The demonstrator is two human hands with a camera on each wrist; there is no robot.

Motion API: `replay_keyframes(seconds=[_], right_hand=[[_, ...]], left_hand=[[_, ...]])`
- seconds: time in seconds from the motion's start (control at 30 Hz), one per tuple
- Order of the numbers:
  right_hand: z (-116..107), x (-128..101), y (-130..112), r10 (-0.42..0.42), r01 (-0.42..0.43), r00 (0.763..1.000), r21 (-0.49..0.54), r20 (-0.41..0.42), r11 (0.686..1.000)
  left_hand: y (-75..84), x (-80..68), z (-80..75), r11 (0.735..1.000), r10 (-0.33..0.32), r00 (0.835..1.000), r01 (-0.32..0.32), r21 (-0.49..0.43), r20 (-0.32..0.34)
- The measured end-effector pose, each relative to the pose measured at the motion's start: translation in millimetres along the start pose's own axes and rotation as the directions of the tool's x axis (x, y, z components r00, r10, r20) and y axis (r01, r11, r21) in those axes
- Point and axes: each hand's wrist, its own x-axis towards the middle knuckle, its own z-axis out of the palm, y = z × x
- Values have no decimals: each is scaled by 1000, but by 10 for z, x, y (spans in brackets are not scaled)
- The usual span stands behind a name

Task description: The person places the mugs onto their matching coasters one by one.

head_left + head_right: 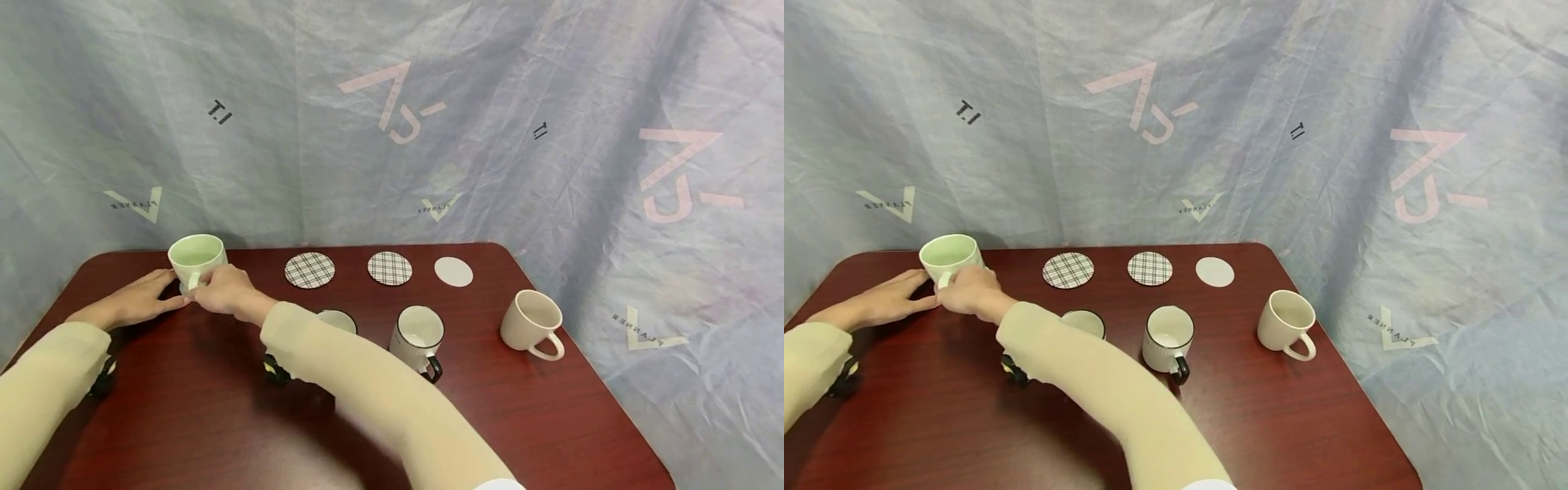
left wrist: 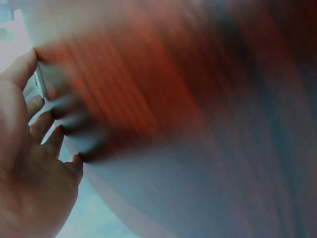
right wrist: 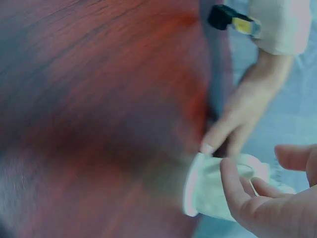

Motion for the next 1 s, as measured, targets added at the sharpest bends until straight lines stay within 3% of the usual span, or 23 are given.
replay_keyframes(seconds=[0.1,0.17,0.27,0.37,0.63,0.9,1.0], right_hand=[[-226,-41,11,-37,35,999,77,31,996],[-414,-75,47,-67,55,996,208,54,977],[-734,-143,135,-118,74,989,406,86,911],[-1060,-233,247,-183,98,976,523,114,847],[-1700,-543,563,-260,162,959,537,112,828],[-2010,-830,881,-258,152,961,592,98,791],[-2094,-919,1022,-265,170,961,585,80,793]], left_hand=[[19,-21,-29,1000,-16,1000,16,25,-13],[26,-44,-57,999,-26,999,27,42,-26],[24,-90,-112,998,-36,998,40,56,-59],[21,-146,-169,996,-37,995,44,73,-96],[129,-273,-312,997,-3,975,21,77,-224],[479,-297,-454,997,27,937,1,81,-348],[644,-280,-503,998,42,920,-20,62,-391]])
